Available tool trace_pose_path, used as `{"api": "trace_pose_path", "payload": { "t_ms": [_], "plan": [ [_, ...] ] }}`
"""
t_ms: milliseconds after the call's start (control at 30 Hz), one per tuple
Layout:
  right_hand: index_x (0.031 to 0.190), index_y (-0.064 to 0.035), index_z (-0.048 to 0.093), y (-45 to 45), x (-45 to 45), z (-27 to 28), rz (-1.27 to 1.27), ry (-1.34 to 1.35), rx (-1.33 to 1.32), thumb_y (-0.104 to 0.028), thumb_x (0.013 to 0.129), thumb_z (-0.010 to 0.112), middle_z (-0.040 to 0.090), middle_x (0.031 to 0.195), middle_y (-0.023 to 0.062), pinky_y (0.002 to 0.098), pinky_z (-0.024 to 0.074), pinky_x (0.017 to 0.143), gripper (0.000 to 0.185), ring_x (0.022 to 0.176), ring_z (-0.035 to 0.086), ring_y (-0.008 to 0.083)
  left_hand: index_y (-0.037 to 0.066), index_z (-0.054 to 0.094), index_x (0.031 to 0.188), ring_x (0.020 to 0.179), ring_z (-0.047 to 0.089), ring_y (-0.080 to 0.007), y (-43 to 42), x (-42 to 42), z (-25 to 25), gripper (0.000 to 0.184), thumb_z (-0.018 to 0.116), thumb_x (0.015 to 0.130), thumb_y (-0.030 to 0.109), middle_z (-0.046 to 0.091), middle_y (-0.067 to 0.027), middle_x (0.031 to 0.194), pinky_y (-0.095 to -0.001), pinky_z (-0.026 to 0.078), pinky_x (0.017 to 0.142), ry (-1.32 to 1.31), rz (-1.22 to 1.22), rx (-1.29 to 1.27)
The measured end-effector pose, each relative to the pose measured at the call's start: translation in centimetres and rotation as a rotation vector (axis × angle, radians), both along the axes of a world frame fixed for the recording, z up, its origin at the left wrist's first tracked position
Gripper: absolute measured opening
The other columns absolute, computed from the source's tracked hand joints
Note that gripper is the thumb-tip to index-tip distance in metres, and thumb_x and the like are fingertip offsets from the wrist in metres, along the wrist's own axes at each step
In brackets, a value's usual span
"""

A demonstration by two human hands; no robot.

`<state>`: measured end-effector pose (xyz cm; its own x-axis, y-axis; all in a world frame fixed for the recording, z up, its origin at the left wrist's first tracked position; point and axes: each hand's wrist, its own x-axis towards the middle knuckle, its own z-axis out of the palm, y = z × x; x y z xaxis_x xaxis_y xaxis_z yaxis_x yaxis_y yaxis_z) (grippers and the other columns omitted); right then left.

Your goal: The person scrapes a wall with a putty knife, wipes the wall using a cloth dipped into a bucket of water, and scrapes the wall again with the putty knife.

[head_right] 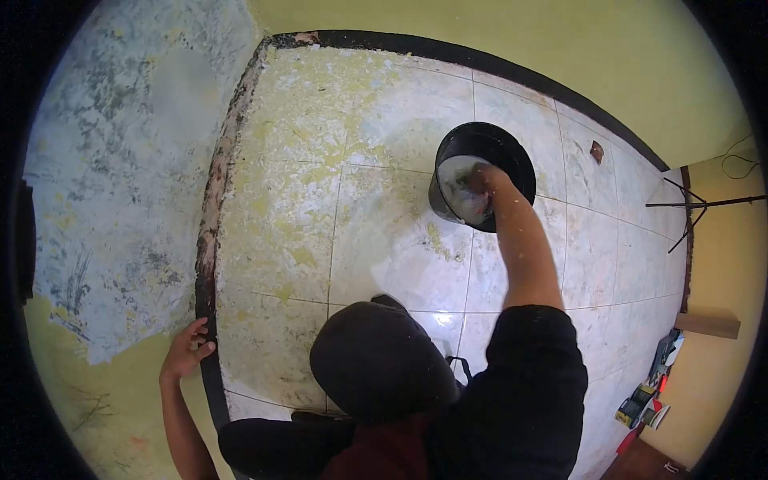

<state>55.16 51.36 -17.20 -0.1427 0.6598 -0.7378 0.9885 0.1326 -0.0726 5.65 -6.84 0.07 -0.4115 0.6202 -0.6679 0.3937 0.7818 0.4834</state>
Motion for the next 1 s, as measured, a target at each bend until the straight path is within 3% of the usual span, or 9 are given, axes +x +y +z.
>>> {"api": "trace_pose_path", "payload": {
  "t_ms": [67,300,433,500,600,667,833,967,1000],
  "plan": [
    [0.087,-0.0029,0.073,0.0,-3.1,3.1,0.483,-0.110,0.499,-0.034,0.082,0.069,0.071,0.086,0.0190,0.0432,0.0562,0.065,0.031,0.080,0.070,0.0316,0.009,0.052,0.136,0.094,0.060,-0.0214,0.3,-0.7,-0.3,0.068,0.080,0.076,0.025,0.062,-0.0119,0.116,-0.0367,0.049,0.088,0.041,-0.025,-0.059],
    [0.088,-0.0043,0.073,-2.0,-4.5,12.9,0.507,-0.076,0.532,-0.025,0.073,0.068,0.070,0.089,0.0212,0.0448,0.0557,0.078,0.026,0.087,0.068,0.0385,0.009,0.052,0.137,0.095,0.061,-0.0213,2.0,-2.3,-0.4,0.067,0.078,0.078,0.026,0.061,-0.0122,0.117,-0.0368,0.049,0.087,0.047,0.032,-0.109],
    [0.097,-0.0036,0.073,0.3,-2.2,6.5,0.434,-0.050,0.369,-0.023,0.079,0.066,0.069,0.103,0.0204,0.0425,0.0560,0.082,0.028,0.096,0.068,0.0354,0.009,0.051,0.137,0.097,0.061,-0.0213,3.0,-2.1,-0.7,0.067,0.077,0.079,0.027,0.060,-0.0120,0.118,-0.0371,0.049,0.087,0.036,0.005,-0.117],
    [0.093,-0.0044,0.073,2.0,2.9,-1.3,0.884,-0.079,0.312,-0.027,0.075,0.070,0.070,0.098,0.0203,0.0431,0.0555,0.080,0.029,0.093,0.068,0.0383,0.009,0.051,0.137,0.097,0.061,-0.0214,3.0,-2.0,-1.1,0.066,0.077,0.079,0.027,0.061,-0.0122,0.117,-0.0372,0.049,0.087,0.031,-0.009,-0.089],
    [0.101,-0.0048,0.073,0.8,4.4,-2.6,0.922,-0.140,0.231,-0.027,0.080,0.066,0.067,0.107,0.0227,0.0437,0.0553,0.085,0.031,0.097,0.068,0.0361,0.010,0.051,0.137,0.096,0.061,-0.0214,1.8,-1.7,-0.8,0.066,0.077,0.079,0.026,0.061,-0.0122,0.117,-0.0373,0.049,0.088,0.053,-0.009,-0.070],
    [0.098,-0.0044,0.073,-3.6,-0.1,8.2,0.375,-0.155,0.310,-0.023,0.079,0.065,0.068,0.108,0.0214,0.0429,0.0554,0.084,0.028,0.096,0.068,0.0361,0.010,0.050,0.137,0.096,0.061,-0.0214,0.5,-1.6,-0.2,0.065,0.076,0.079,0.024,0.061,-0.0125,0.116,-0.0373,0.049,0.088,0.060,0.016,-0.097],
    [0.090,-0.0049,0.075,-2.4,0.1,15.5,0.485,-0.052,0.377,-0.015,0.076,0.066,0.071,0.088,0.0210,0.0426,0.0555,0.077,0.019,0.089,0.070,0.0323,0.009,0.048,0.139,0.098,0.061,-0.0215,-3.5,-3.2,-0.7,0.065,0.075,0.080,0.017,0.061,-0.0137,0.118,-0.0373,0.049,0.088,0.019,0.140,-0.133],
    [0.090,-0.0044,0.073,-1.2,-0.9,11.7,0.319,-0.003,-0.067,-0.023,0.077,0.066,0.071,0.084,0.0193,0.0426,0.0537,0.073,0.023,0.084,0.069,0.0343,0.008,0.042,0.143,0.112,0.058,-0.0222,-4.4,-3.4,-1.2,0.069,0.075,0.083,0.017,0.057,-0.0158,0.130,-0.0360,0.047,0.095,-0.066,0.157,-0.094],
    [0.090,-0.0050,0.073,-0.2,1.3,6.1,0.558,-0.045,0.031,-0.026,0.079,0.066,0.071,0.087,0.0200,0.0436,0.0535,0.074,0.025,0.084,0.069,0.0347,0.008,0.040,0.145,0.118,0.056,-0.0227,-4.8,-3.6,-1.1,0.070,0.074,0.084,0.020,0.054,-0.0164,0.135,-0.0359,0.045,0.099,-0.094,0.139,-0.052]
  ]
}}
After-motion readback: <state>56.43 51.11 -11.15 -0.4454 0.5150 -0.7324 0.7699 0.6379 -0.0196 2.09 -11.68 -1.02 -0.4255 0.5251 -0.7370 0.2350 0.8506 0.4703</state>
